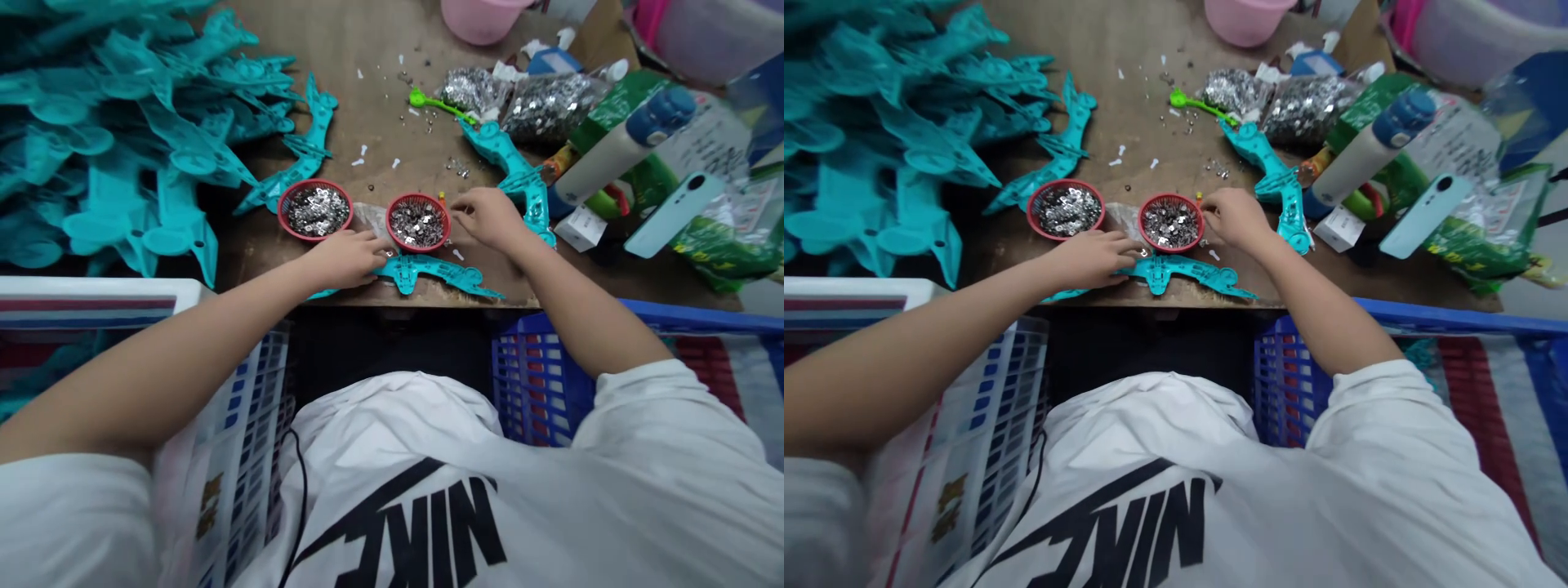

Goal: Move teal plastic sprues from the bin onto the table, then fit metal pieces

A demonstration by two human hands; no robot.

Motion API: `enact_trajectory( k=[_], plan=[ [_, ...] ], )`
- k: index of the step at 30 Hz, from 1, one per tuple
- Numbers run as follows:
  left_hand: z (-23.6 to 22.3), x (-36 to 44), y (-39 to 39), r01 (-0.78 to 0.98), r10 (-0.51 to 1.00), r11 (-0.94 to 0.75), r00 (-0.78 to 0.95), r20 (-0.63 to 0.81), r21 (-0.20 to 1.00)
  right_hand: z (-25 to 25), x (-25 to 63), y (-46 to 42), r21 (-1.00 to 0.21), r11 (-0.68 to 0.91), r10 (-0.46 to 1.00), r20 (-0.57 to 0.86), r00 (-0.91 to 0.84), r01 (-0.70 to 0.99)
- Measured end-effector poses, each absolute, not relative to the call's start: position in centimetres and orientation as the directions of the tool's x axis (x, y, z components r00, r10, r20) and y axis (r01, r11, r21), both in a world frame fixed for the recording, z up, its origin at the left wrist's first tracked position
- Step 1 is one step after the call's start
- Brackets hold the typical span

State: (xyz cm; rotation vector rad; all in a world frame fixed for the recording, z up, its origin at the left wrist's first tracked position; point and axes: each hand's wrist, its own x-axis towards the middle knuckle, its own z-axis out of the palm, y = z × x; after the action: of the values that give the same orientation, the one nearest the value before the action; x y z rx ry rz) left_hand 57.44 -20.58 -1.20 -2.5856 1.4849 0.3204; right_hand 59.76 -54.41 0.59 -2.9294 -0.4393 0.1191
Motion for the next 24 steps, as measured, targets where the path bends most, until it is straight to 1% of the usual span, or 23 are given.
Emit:
enact_trajectory(
  k=[2, 5, 9, 13, 16, 17, 19, 22, 24],
  plan=[
    [-1.4, 57.5, -20.6, -0.885, -0.853, -0.466, 0.456, -0.255, -0.026, 0.6, 59.7, -52.7, -0.167, -0.933, 0.333, -0.077, 0.940, 0.317],
    [-1.8, 57.4, -20.7, -0.894, -0.866, -0.447, 0.438, -0.241, -0.017, 0.0, 60.0, -50.3, -0.065, -0.935, 0.354, -0.139, 0.925, 0.348],
    [-1.9, 57.3, -20.9, -0.873, -0.848, -0.488, 0.475, -0.235, -0.005, -1.0, 60.8, -48.3, 0.046, -0.925, 0.366, -0.165, 0.916, 0.378],
    [-1.6, 57.9, -20.4, -0.832, -0.799, -0.554, 0.520, -0.302, 0.032, -1.3, 61.2, -47.5, 0.082, -0.915, 0.371, -0.212, 0.904, 0.394],
    [-1.4, 58.4, -19.8, -0.818, -0.781, -0.571, 0.517, -0.351, 0.067, -1.0, 61.5, -47.6, 0.068, -0.913, 0.383, -0.199, 0.902, 0.403],
    [-1.3, 58.4, -19.7, -0.819, -0.782, -0.571, 0.519, -0.344, 0.061, -0.8, 61.6, -47.8, 0.059, -0.918, 0.378, -0.170, 0.910, 0.393],
    [-1.2, 58.2, -19.7, -0.826, -0.802, -0.562, 0.532, -0.273, 0.041, -0.3, 61.9, -48.8, 0.018, -0.935, 0.351, -0.079, 0.933, 0.353],
    [-1.4, 57.1, -20.5, -0.859, -0.856, -0.510, 0.501, -0.129, 0.048, 0.8, 61.5, -50.9, -0.117, -0.953, 0.278, 0.041, 0.960, 0.281],
    [-1.9, 56.3, -21.1, -0.896, -0.899, -0.434, 0.424, -0.110, 0.093, 1.4, 60.6, -52.2, -0.227, -0.944, 0.228, 0.072, 0.971, 0.239]
  ],
)
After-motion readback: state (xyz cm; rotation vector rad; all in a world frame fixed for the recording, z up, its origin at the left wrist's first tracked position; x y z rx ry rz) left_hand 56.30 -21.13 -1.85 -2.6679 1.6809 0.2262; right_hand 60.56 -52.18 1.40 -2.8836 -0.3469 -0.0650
